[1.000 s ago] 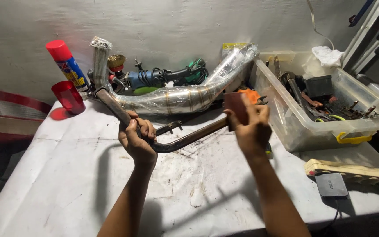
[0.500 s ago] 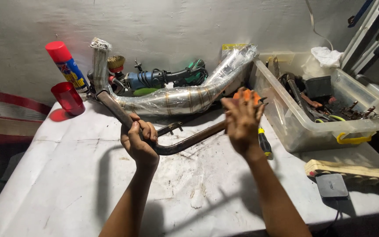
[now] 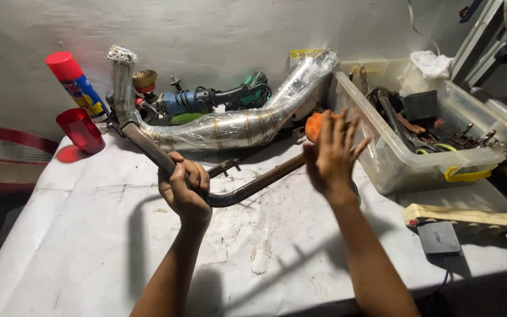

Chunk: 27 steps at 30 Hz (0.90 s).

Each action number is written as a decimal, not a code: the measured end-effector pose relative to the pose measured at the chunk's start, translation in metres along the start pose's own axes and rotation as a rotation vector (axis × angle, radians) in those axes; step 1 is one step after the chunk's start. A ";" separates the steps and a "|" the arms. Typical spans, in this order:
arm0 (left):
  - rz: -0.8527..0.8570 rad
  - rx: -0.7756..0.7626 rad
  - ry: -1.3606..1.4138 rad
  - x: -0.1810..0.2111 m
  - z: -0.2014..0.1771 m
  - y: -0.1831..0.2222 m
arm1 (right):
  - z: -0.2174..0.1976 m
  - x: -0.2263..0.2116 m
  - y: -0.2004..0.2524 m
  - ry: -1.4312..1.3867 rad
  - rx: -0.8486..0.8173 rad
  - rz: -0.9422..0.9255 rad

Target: Sanding a metal exhaust pipe with sandpaper to smooth the surface

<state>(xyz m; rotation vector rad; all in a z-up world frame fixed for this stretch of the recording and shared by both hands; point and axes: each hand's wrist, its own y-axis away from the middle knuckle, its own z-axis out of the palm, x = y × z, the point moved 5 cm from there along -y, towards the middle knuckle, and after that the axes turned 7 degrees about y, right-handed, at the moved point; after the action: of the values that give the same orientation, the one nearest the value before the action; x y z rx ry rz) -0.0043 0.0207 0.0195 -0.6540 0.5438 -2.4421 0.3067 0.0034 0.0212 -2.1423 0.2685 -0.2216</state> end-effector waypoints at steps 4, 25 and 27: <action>-0.013 -0.022 -0.046 0.002 -0.005 -0.010 | -0.100 -0.098 -0.002 -0.325 -0.720 -0.082; -0.049 0.084 -0.084 0.000 -0.018 -0.037 | -0.016 0.004 -0.013 0.029 -0.022 -0.024; -0.053 0.092 -0.051 -0.003 -0.020 -0.037 | 0.006 0.014 -0.009 -0.210 -0.018 0.135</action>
<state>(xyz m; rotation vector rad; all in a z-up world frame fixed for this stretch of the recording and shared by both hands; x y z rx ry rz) -0.0278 0.0552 0.0212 -0.6979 0.3956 -2.4757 0.3223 0.0094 0.0261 -2.1352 0.2916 0.0833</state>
